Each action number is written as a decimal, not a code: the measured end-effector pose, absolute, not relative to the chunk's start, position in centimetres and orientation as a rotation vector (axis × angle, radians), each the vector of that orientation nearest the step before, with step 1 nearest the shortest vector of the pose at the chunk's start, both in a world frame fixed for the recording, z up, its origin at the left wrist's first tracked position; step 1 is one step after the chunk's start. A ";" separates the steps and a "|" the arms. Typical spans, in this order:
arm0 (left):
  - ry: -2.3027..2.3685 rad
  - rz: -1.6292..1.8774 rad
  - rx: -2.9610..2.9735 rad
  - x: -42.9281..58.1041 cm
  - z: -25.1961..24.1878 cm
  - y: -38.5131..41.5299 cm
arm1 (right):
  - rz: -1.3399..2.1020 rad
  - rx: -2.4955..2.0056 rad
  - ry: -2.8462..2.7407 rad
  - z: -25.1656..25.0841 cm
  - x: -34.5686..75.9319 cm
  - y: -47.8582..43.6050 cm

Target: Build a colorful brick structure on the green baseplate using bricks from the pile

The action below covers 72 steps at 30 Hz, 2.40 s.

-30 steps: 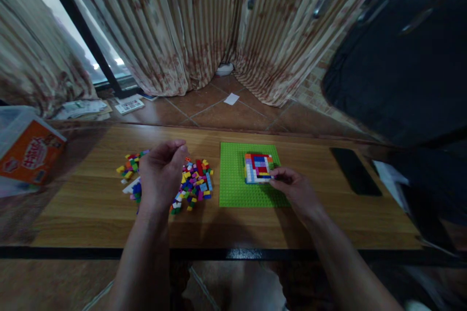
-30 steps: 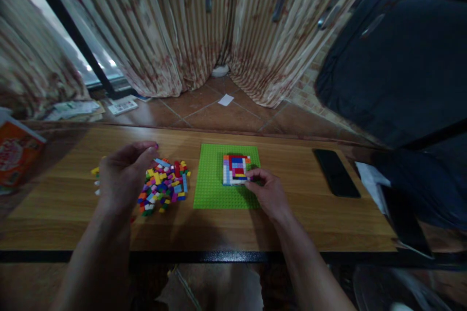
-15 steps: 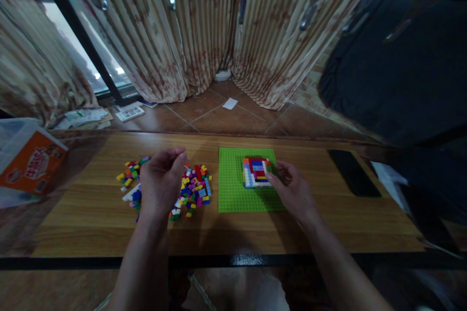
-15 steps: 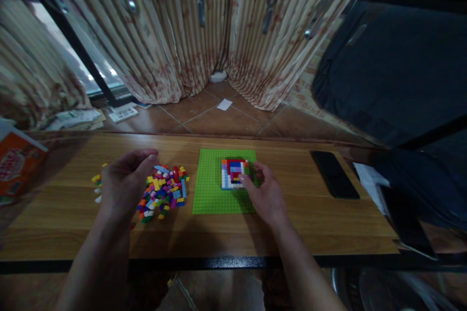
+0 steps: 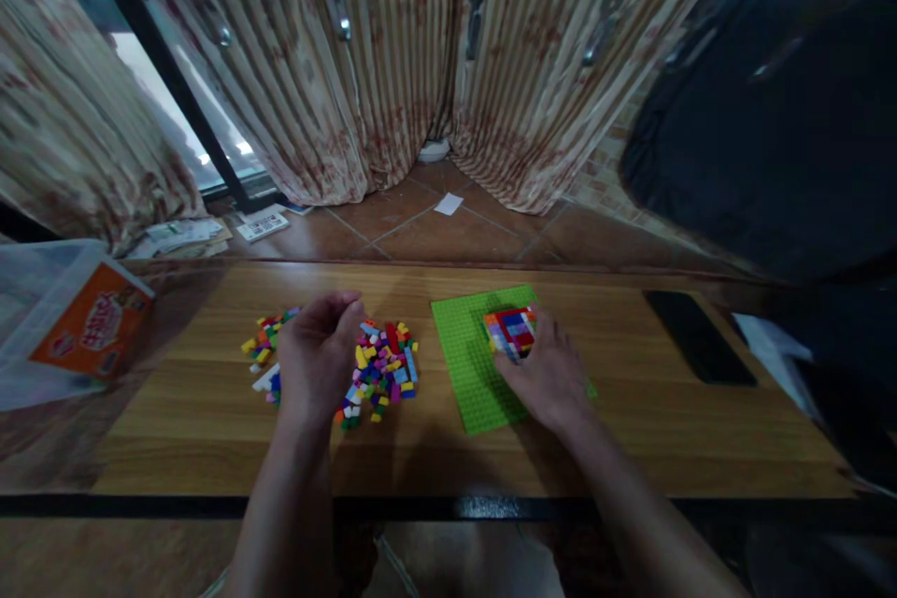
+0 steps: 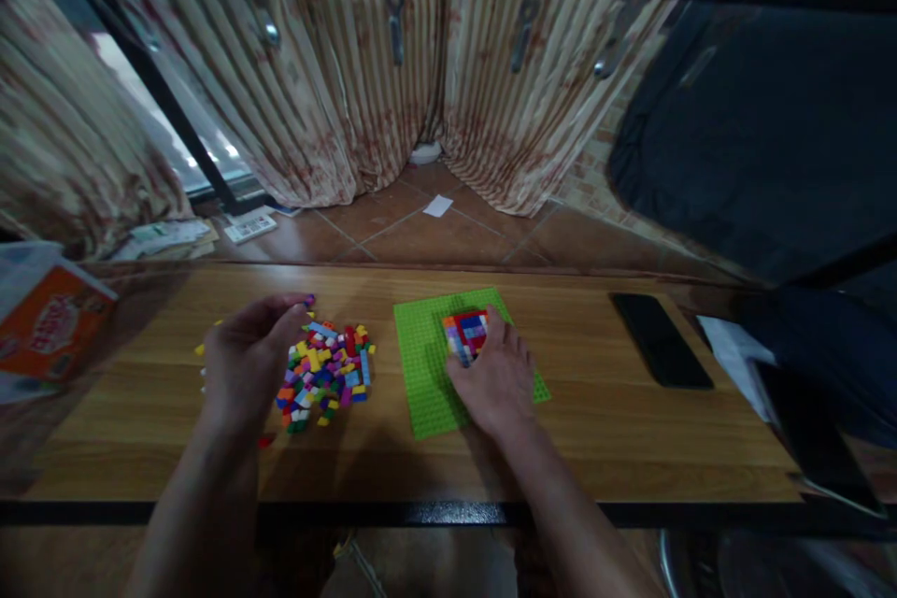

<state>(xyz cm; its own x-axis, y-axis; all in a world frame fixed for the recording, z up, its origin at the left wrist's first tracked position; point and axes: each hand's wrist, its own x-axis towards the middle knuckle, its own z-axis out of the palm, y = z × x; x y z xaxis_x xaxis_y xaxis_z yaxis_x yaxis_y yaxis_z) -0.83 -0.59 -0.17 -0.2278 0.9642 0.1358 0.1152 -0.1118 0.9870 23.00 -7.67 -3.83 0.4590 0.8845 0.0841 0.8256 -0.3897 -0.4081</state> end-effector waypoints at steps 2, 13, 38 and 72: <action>1.369 1.456 1.234 -0.9 -0.2 -0.6 | 0.271 -2.296 -1.474 -4.1 24.8 -7.7; 1.521 1.531 1.203 -4.0 0.3 0.0 | 0.236 -1.926 -2.122 -5.9 32.2 -10.3; 1.292 2.080 0.716 -9.2 3.2 -1.2 | 0.040 -1.763 -2.201 -7.2 25.4 -8.7; 1.047 2.085 0.279 -12.2 3.6 -2.1 | -0.064 -2.043 -2.193 -7.0 22.4 -7.5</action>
<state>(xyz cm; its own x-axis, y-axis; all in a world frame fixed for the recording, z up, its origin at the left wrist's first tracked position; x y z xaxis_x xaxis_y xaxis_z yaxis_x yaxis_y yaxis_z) -12.21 -2.08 3.60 -0.6786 0.7216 -0.1375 -0.5412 -0.3646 0.7577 22.41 -7.53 -6.97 -0.0653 0.9889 0.1337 0.9950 0.0747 -0.0666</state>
